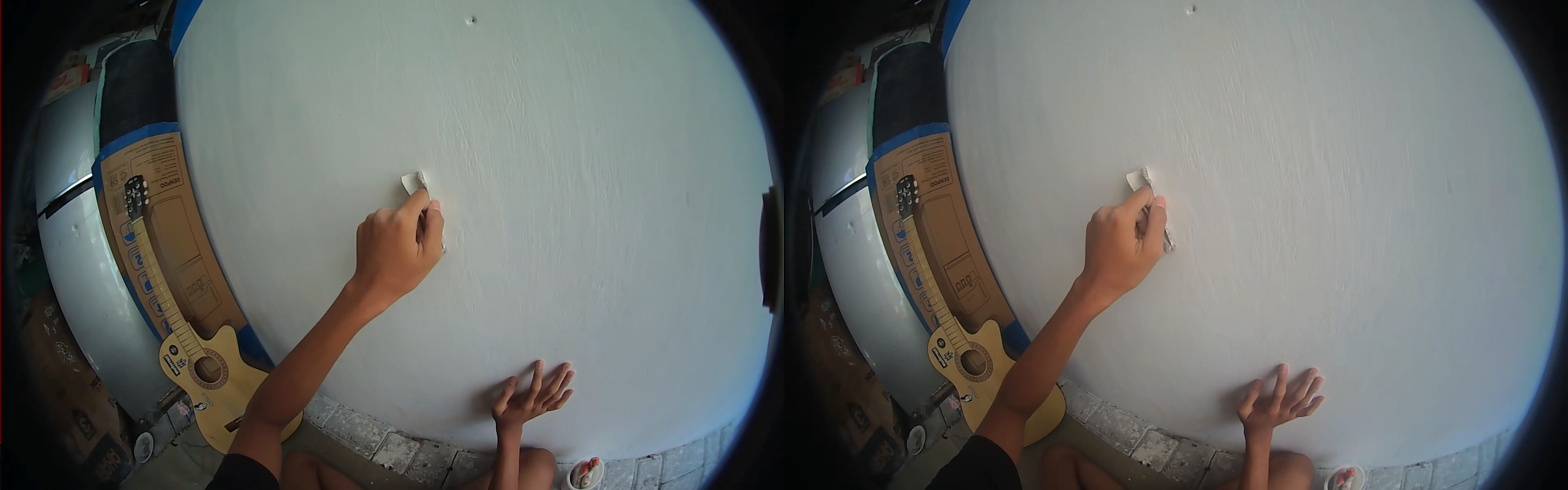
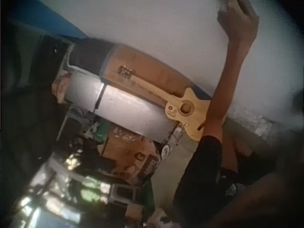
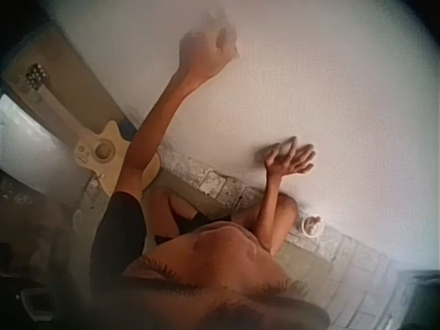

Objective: Applying and smoothing wall filler to a hole in the wall.

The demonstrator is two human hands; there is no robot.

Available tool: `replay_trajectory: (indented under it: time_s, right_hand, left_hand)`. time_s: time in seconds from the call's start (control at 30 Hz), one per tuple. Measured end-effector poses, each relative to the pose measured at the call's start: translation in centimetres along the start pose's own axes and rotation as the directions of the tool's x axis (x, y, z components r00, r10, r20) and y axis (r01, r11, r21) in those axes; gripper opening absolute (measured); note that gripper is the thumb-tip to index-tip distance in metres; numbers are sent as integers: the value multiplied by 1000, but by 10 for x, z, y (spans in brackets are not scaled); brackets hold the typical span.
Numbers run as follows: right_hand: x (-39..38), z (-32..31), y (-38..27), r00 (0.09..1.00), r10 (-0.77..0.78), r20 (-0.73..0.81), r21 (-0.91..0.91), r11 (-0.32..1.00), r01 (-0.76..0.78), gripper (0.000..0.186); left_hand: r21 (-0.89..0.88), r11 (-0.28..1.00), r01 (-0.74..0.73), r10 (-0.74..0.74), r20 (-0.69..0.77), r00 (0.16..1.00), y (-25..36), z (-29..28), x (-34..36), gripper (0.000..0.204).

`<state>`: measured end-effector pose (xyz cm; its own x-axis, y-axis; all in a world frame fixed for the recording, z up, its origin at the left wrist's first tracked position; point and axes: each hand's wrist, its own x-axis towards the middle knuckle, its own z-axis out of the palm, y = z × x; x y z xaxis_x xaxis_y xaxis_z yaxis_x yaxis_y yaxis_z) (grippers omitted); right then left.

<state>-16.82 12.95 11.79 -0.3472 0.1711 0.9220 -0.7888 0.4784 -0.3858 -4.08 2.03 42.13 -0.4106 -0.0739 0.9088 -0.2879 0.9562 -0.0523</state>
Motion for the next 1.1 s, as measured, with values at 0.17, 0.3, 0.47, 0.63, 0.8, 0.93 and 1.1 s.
replay_trajectory:
  time_s: [0.17, 0.3, 0.47, 0.63, 0.8, 0.93, 1.1]
  right_hand:
    - [3, -1, -2, 1000, -17, -1, -10, 1000, 17, 52]
    - [0, -1, -2, 1000, -17, 7, -6, 1000, 17, 52]
    - [-1, -2, -1, 1000, -2, -14, -7, 1000, 2, 51]
    - [-1, -5, -3, 1000, -14, -8, -19, 1000, 14, 51]
    - [-2, -2, -4, 1000, -3, 7, 6, 1000, 3, 51]
    - [-2, -2, 0, 1000, 14, -18, -13, 1000, -15, 53]
    - [5, -5, 0, 999, -27, -22, -43, 999, 26, 51]
  left_hand:
    - [26, 978, -209, 203, 149, 968, 29, 25, -63, 18]
    - [3, 967, -254, 250, 181, 951, 21, 22, -52, 17]
    - [-7, 997, -76, 76, 44, 996, 0, -8, -7, 17]
    - [55, 887, -459, 447, 153, 881, -12, 21, -73, 11]
    - [76, 743, -665, 624, 281, 729, -23, 19, -70, 10]
    - [109, 887, -448, 447, 33, 894, -31, -1, -15, 15]
    - [132, 868, -479, 490, -67, 869, -26, 24, -44, 19]
